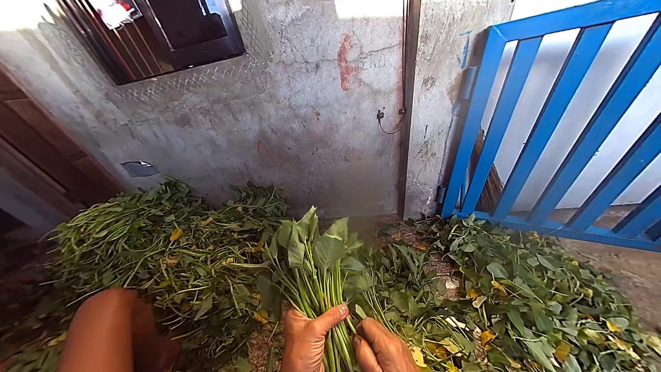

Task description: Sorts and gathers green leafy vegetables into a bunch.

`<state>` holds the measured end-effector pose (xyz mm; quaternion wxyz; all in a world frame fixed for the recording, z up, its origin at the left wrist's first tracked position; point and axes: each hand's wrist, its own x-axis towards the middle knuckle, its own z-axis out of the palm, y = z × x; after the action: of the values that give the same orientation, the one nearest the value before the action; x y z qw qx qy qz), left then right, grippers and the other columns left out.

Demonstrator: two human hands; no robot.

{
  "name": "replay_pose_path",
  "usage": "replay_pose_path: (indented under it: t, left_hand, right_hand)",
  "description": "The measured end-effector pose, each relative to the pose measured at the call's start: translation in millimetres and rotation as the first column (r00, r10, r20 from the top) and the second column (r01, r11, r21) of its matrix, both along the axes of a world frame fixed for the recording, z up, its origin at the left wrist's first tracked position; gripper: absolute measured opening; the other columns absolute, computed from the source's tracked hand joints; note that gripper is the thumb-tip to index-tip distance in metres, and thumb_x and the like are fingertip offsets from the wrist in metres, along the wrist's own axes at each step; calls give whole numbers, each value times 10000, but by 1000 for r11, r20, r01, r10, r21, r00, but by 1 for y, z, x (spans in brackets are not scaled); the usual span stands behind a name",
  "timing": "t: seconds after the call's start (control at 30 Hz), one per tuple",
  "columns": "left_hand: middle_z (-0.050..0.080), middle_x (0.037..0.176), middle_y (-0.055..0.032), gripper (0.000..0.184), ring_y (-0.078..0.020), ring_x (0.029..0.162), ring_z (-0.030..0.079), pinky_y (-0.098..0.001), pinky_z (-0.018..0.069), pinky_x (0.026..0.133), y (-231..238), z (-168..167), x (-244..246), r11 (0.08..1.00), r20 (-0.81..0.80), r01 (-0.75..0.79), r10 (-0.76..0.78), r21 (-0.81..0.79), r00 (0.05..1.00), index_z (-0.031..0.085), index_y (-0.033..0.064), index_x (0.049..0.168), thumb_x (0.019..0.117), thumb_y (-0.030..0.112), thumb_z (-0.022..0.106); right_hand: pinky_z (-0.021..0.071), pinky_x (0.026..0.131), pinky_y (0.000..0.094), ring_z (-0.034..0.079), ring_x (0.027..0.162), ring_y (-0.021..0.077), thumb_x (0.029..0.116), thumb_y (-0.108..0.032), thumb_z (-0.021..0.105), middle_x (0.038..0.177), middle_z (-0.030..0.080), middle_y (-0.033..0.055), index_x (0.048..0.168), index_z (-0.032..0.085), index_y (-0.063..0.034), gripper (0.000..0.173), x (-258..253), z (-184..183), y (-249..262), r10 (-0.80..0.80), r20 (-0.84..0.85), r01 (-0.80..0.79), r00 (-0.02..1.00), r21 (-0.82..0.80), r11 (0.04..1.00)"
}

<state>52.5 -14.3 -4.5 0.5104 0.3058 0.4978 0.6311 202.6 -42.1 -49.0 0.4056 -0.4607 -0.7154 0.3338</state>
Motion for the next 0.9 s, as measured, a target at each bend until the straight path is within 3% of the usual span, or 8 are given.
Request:
replay_pose_path:
  t: [0.13,0.27,0.4,0.5,0.9]
  left_hand:
    - [720,832,-221,450,-274,716,731,-402,643,671,-4,0,2,999,-31,-1,-1,-52,1000,613,-114,1027,632,-213,804]
    - [711,794,-230,378,-287,659,720,-405,636,609,-2,1,6,979,40,-203,202,1,978,614,-123,1003,668,-216,761]
    - [715,817,-221,374,-282,674,724,-409,640,613,5,8,-6,925,75,-379,376,26,924,620,-123,1037,700,-205,760]
    - [716,812,-210,366,-268,668,722,-394,639,607,5,11,-6,905,78,-423,420,33,904,626,-115,1029,701,-203,763]
    - [706,783,-200,337,-265,626,712,-390,637,578,10,22,-19,863,128,-500,490,67,862,604,-116,1056,750,-189,727]
  right_hand:
    - [540,659,432,659,777,247,1029,-174,485,862,644,138,964,664,-11,251,-1,-3,2,-1,28,0,1000,24,1000]
    - [546,625,470,678,775,293,1006,-194,468,832,637,140,917,642,-30,255,12,-7,1,-35,245,5,969,122,993]
    - [516,690,503,676,785,307,1031,-200,433,808,642,141,903,623,-39,280,45,-8,-6,1,376,-63,927,152,986]
    - [498,697,519,670,771,315,1054,-210,401,799,640,146,944,619,-39,297,63,-7,-14,64,398,-120,915,116,986]
    - [562,652,501,694,758,339,1043,-168,438,804,653,181,918,636,-1,288,85,-11,-29,-62,411,-22,910,196,980]
